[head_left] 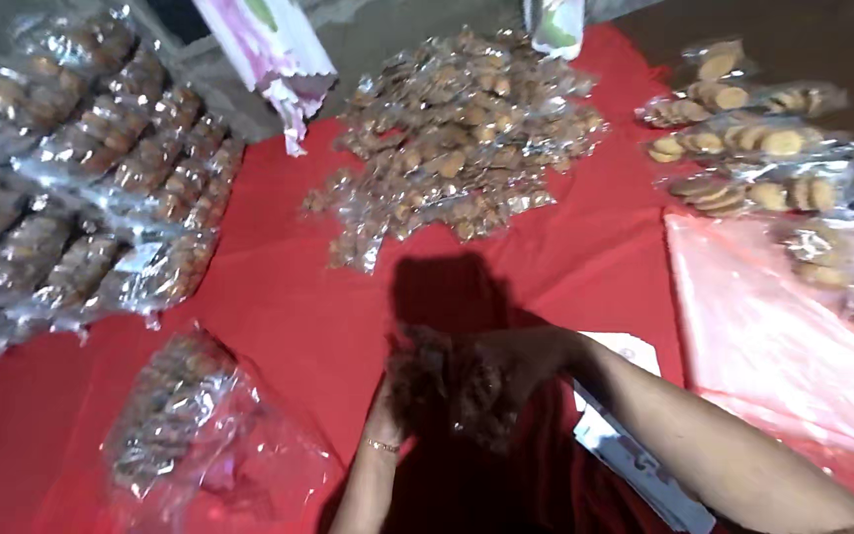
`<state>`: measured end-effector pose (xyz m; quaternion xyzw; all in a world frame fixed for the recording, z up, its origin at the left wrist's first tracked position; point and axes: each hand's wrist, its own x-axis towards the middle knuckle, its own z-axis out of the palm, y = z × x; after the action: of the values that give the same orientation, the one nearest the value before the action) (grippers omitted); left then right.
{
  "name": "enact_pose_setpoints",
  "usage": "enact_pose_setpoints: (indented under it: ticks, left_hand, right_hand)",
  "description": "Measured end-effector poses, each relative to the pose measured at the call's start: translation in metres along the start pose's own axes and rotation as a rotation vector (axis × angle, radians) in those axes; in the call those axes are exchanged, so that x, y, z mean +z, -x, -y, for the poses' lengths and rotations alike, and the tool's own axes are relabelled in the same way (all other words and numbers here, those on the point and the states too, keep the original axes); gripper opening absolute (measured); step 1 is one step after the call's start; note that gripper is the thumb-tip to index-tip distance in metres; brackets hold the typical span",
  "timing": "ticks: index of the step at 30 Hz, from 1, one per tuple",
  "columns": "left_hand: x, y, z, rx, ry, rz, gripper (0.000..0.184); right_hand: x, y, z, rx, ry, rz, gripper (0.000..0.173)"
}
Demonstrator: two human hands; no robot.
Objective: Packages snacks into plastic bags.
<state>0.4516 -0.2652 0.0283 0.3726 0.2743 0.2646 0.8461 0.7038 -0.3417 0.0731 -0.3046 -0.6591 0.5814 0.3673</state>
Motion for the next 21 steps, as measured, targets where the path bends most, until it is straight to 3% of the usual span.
enact_pose_setpoints:
  ticks: [1,3,5,7,8,9,11,13,16,21]
  left_hand:
    - [-0.006,0.002,0.0,0.029,0.014,0.007,0.026]
    - [-0.023,0.009,0.001,0.109,0.04,0.0,0.022]
    - [-0.034,0.012,0.004,0.189,0.014,-0.089,0.059]
    - [-0.045,0.008,0.005,0.221,-0.203,-0.089,0.112]
    - [-0.048,0.008,0.003,0.193,-0.351,-0.087,0.118]
    - [-0.045,0.008,0.001,0.142,-0.491,-0.113,0.114]
    - [-0.037,0.01,-0.003,0.071,-0.759,-0.15,0.085]
    - [-0.049,0.018,-0.003,0.092,-0.951,-0.027,0.072]
    - [-0.069,0.033,-0.007,0.16,-1.178,0.09,0.07]
    - [-0.076,0.045,0.003,0.168,-1.049,0.019,0.079]
  right_hand:
    - [-0.002,0.001,0.005,0.034,0.054,-0.038,0.072]
    - [-0.005,0.007,0.006,0.134,-0.018,-0.312,0.048]
    - [-0.002,-0.005,-0.009,0.169,-0.09,-0.731,0.027]
    - [0.007,-0.03,-0.042,0.177,-0.025,-0.991,0.046]
    - [0.018,-0.042,-0.058,0.201,0.005,-1.029,0.057]
    - [0.033,-0.052,-0.07,0.224,0.023,-1.013,0.062]
    - [0.058,-0.058,-0.084,0.169,0.093,-0.859,0.062]
    - [0.069,-0.05,-0.084,0.069,0.139,-0.642,0.056]
    - [0.074,-0.043,-0.079,0.079,0.223,-0.463,0.053]
    - [0.098,-0.062,-0.081,0.045,0.326,-0.566,0.054]
